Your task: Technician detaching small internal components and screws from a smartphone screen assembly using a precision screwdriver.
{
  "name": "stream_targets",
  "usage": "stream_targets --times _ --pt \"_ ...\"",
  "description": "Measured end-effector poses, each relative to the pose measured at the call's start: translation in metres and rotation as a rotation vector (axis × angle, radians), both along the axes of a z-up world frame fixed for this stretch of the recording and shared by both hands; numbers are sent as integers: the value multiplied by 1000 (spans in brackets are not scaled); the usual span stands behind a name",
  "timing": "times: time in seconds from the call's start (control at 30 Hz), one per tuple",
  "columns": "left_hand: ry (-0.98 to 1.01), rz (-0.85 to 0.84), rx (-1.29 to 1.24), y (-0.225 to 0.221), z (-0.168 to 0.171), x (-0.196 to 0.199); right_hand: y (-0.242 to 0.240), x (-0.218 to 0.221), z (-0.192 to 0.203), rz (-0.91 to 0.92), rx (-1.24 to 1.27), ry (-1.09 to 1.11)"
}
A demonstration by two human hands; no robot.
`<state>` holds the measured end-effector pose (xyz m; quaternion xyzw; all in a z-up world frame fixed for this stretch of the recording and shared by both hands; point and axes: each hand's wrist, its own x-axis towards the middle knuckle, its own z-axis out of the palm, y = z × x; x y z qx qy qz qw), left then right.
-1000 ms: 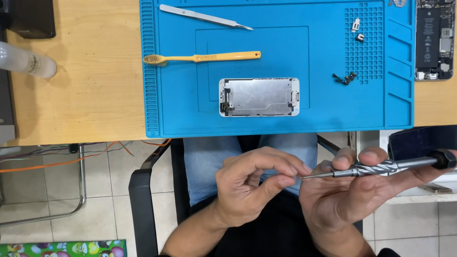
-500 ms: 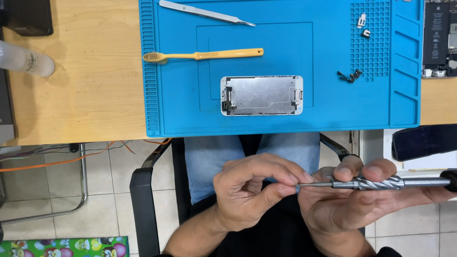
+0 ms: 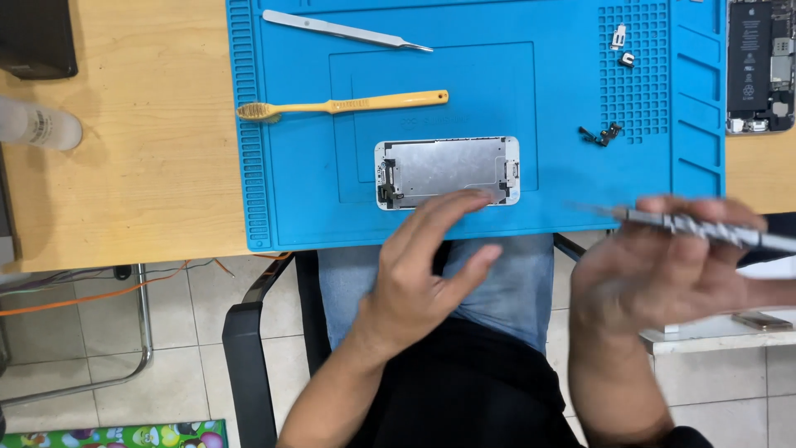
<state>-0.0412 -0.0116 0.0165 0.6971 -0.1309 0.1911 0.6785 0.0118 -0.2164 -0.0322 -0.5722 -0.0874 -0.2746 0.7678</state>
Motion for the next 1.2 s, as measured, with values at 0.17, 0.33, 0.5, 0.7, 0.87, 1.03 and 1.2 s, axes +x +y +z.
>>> stream_targets --times 0.17,0.33,0.5,0.7,0.87,1.03,1.2 --pt "-91 260 1101 -1 -26 26 1 44 0 62 -253 -96" --pt "-130 400 1349 -4 -25 34 14 56 13 231 -496 -154" --pt "-116 375 1345 -4 -29 35 25 62 21 269 -637 -220" --pt "-111 354 1337 -3 -27 36 27 65 20 260 -683 -267" --pt "-110 358 1332 -4 -28 36 28 65 21 272 -689 -268" --pt "-96 353 1323 -4 -29 36 28 67 22 288 -725 -297" --pt "-104 371 1326 -4 -28 36 26 63 27 349 -745 -277"
